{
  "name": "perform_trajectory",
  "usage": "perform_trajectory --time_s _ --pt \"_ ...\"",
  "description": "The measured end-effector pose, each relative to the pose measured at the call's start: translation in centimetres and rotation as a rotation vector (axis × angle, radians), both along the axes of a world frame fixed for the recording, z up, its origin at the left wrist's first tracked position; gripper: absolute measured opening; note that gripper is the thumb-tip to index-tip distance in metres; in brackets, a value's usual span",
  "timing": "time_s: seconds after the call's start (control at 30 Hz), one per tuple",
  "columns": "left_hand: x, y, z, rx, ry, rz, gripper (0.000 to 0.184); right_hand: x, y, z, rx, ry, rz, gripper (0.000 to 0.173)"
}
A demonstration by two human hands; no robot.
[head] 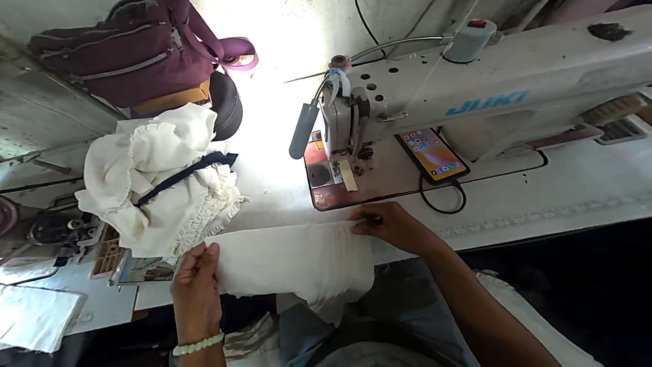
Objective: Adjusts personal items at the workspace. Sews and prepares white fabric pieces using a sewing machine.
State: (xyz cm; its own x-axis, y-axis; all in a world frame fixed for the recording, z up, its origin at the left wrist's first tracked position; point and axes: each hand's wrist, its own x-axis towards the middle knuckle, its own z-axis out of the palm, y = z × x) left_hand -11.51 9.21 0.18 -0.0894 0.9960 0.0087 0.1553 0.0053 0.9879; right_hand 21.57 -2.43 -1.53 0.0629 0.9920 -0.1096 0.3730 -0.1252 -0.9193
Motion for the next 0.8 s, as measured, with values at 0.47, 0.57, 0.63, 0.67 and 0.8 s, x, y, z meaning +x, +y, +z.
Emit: perform_trajectory --time_s 0.47,0.57,0.63,0.67,0.8 --pt "18.6 9.7 -0.8 0.388 0.730 -0.630 0.029 -10.1 -6.0 -1.9 -0.285 0.441 -0.063 0.021" --pt "20.4 9.8 -3.4 0.445 0.639 -0.660 0.012 -9.0 -8.4 -3.9 -0.301 0.500 -0.161 0.015" --pt "20.5 9.5 -3.6 0.439 0.612 -0.627 0.013 -8.4 -9.1 -4.4 -0.296 0.564 -0.207 0.010" --pt "20.5 9.3 -3.5 0.424 0.612 -0.618 0.013 -8.1 -9.2 -4.3 -0.297 0.572 -0.209 0.009" --pt "22.1 8.6 -1.8 0.386 0.682 -0.614 0.014 -7.3 -9.4 -4.4 -0.276 0.510 -0.237 0.009"
